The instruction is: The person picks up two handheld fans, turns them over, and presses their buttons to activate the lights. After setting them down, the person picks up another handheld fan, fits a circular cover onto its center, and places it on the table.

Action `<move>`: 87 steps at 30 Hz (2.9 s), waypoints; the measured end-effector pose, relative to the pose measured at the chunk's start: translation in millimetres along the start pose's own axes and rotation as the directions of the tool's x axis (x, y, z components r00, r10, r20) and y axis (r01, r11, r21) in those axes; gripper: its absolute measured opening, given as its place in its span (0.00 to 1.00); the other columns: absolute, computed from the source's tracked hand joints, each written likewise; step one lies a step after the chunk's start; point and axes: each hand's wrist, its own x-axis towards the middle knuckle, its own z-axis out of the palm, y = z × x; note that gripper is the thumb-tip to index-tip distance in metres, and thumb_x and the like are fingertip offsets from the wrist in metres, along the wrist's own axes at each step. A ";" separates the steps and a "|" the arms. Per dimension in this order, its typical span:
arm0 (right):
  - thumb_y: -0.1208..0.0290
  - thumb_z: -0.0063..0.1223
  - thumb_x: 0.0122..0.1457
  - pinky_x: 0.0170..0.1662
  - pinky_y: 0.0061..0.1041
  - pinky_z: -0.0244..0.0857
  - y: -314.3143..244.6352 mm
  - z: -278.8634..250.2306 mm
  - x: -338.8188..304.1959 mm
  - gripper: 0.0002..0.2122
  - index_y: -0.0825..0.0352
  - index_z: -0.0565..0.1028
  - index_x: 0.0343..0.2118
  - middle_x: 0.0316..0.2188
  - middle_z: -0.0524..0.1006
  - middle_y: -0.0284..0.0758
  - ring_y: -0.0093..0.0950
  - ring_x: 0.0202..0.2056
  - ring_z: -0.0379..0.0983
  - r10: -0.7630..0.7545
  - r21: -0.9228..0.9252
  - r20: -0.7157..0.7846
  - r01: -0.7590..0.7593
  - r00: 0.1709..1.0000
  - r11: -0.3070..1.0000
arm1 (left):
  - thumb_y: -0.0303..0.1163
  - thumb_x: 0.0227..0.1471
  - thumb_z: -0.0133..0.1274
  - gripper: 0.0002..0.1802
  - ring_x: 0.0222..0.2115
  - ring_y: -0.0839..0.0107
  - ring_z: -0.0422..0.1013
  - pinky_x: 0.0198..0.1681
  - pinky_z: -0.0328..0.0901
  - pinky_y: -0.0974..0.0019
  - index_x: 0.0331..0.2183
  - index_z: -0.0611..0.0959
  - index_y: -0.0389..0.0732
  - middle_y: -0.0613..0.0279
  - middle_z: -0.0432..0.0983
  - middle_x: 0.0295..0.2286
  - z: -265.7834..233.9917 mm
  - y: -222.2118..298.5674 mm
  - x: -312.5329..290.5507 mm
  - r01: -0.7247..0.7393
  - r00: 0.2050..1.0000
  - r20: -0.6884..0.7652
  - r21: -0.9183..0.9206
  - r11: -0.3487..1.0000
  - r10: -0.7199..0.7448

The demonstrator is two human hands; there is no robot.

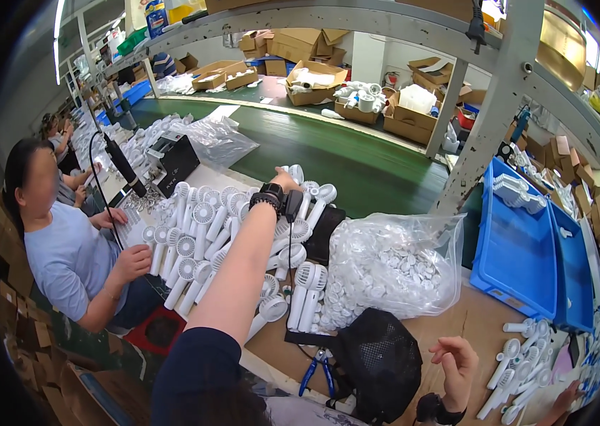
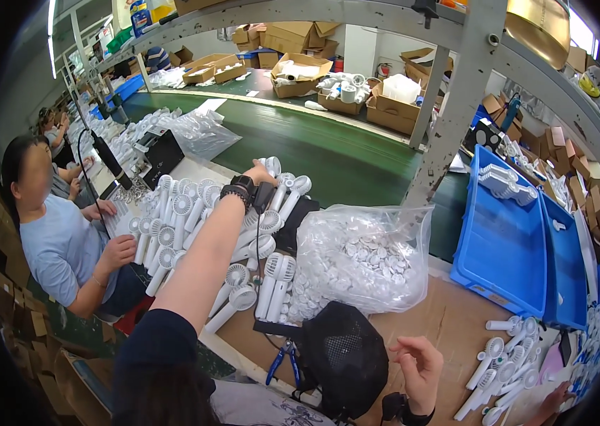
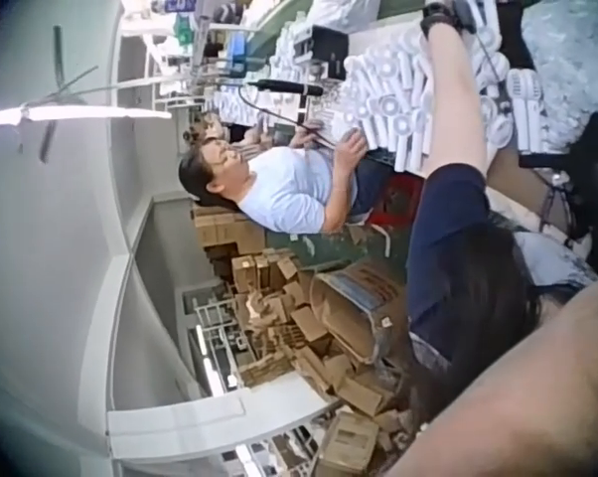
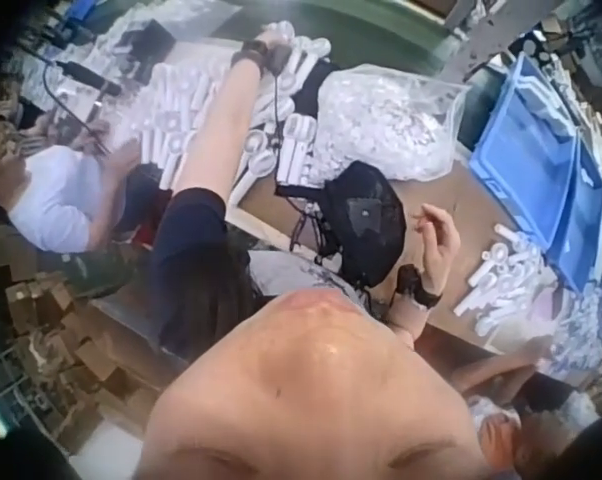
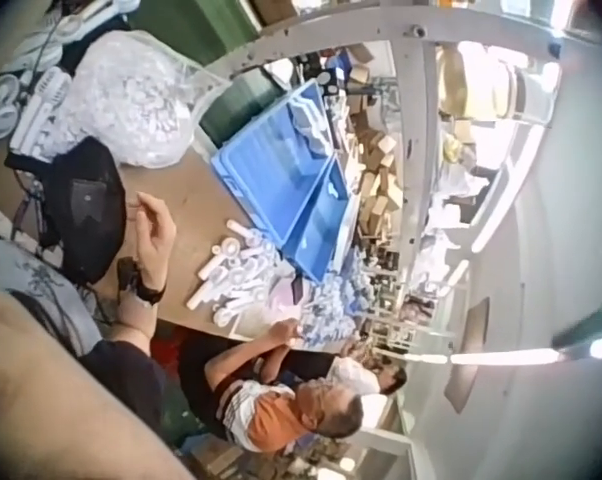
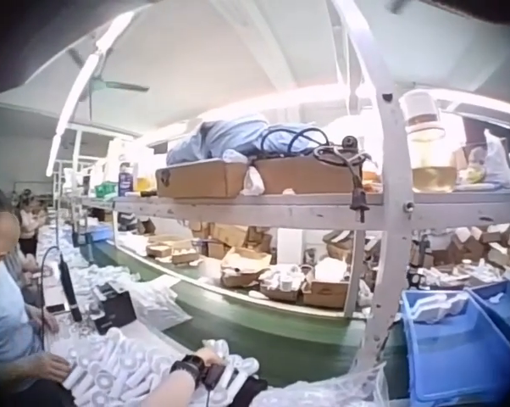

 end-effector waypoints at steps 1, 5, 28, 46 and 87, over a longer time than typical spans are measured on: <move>0.77 0.42 0.52 0.29 0.15 0.60 2.2 -0.6 0.6 0.09 0.73 0.69 0.36 0.26 0.72 0.37 0.19 0.24 0.66 -0.007 -0.005 -0.038 0.006 0.999 1.000 | 0.44 0.28 0.64 0.71 0.46 0.58 0.63 0.49 0.58 0.64 0.51 0.23 0.33 0.44 0.58 0.49 0.4 6.4 -6.4 0.030 0.997 0.067 -0.003 1.000 -0.030; 0.75 0.43 0.53 0.27 0.16 0.60 8.8 -5.5 -4.1 0.08 0.73 0.69 0.35 0.24 0.72 0.38 0.20 0.23 0.66 -0.042 0.021 -0.118 0.044 0.992 0.999 | 0.43 0.27 0.64 0.71 0.50 0.57 0.57 0.52 0.55 0.60 0.51 0.22 0.37 0.42 0.49 0.53 1.3 10.0 -15.8 0.087 0.995 -0.066 0.144 0.986 -0.078; 0.73 0.48 0.52 0.31 0.18 0.62 41.9 -86.4 -54.5 0.09 0.68 0.71 0.37 0.27 0.73 0.32 0.21 0.29 0.69 -0.029 -0.400 -0.397 -0.144 0.917 0.905 | 0.36 0.43 0.54 0.32 0.41 0.70 0.61 0.43 0.59 0.68 0.51 0.63 0.43 0.57 0.64 0.40 -55.8 34.5 -152.7 -0.800 0.525 -0.163 0.243 0.549 0.836; 0.66 0.57 0.36 0.47 0.35 0.58 102.0 -177.5 -156.4 0.37 0.65 0.53 0.53 0.44 0.58 0.44 0.42 0.45 0.60 -0.078 -0.592 -0.802 -0.771 0.592 0.237 | 0.22 0.36 0.52 0.34 0.44 0.68 0.61 0.44 0.58 0.66 0.50 0.64 0.41 0.59 0.63 0.43 17.6 -15.5 -354.9 -0.921 0.388 0.148 0.107 0.376 0.910; 0.80 0.47 0.47 0.35 0.25 0.63 -2.4 95.4 -43.4 0.13 0.70 0.68 0.39 0.34 0.70 0.37 0.27 0.32 0.68 -0.033 -0.088 -0.018 0.031 0.999 0.996 | 0.31 0.52 0.37 0.12 0.29 0.72 0.66 0.35 0.63 0.68 0.39 0.64 0.37 0.60 0.65 0.33 154.3 -44.4 -364.4 0.174 0.583 -0.049 -0.968 -0.184 0.811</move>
